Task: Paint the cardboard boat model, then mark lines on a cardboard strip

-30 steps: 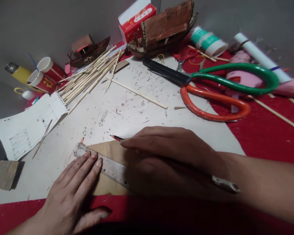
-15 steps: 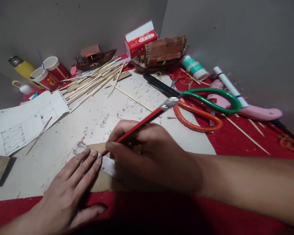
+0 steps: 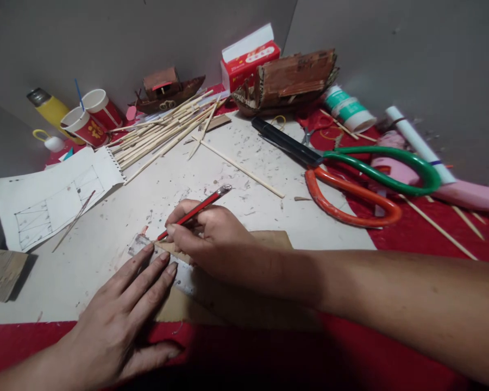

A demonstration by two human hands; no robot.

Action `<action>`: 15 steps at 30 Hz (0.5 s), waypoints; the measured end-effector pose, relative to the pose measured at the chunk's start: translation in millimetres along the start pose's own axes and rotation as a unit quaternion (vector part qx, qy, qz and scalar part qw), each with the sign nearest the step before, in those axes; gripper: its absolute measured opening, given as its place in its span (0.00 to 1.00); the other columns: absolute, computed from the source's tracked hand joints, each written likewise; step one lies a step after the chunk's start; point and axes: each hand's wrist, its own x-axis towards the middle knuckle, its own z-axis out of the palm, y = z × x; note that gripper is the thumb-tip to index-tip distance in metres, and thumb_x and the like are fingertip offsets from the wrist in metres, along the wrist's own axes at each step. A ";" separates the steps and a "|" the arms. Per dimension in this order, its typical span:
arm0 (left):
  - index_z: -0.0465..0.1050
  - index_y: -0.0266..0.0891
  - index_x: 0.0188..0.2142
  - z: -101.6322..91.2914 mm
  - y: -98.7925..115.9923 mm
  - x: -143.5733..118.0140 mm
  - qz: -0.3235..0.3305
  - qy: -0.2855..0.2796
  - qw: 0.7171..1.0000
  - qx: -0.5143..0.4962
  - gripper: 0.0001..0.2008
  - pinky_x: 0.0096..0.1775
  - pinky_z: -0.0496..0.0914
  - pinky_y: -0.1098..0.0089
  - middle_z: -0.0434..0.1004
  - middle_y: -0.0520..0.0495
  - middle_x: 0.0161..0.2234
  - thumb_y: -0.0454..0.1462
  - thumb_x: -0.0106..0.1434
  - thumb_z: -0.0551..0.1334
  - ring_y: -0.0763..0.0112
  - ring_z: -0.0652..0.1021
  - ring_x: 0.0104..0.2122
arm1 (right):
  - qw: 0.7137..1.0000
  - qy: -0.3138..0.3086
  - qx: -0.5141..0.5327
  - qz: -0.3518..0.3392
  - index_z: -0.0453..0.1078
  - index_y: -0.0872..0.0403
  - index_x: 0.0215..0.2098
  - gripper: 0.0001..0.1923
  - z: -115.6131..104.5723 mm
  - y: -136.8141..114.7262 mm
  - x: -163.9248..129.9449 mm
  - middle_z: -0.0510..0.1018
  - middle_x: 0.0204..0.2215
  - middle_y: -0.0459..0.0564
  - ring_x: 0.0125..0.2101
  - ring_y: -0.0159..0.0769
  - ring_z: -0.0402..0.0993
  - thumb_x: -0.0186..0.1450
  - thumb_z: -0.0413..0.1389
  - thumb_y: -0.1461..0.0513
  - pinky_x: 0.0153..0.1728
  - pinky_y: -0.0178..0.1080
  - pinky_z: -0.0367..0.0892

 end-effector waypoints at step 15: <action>0.56 0.27 0.67 2.3 0.0 -3.5 -0.007 -0.031 0.999 -0.014 0.45 0.60 0.64 0.49 0.60 0.30 0.66 0.61 0.64 0.55 0.43 0.60 0.66 | 1.000 -0.020 -0.012 -0.001 0.67 0.54 0.31 0.05 4.0 -4.9 2.6 0.74 0.24 0.44 0.24 0.29 0.70 0.62 0.55 0.60 0.25 0.31 0.64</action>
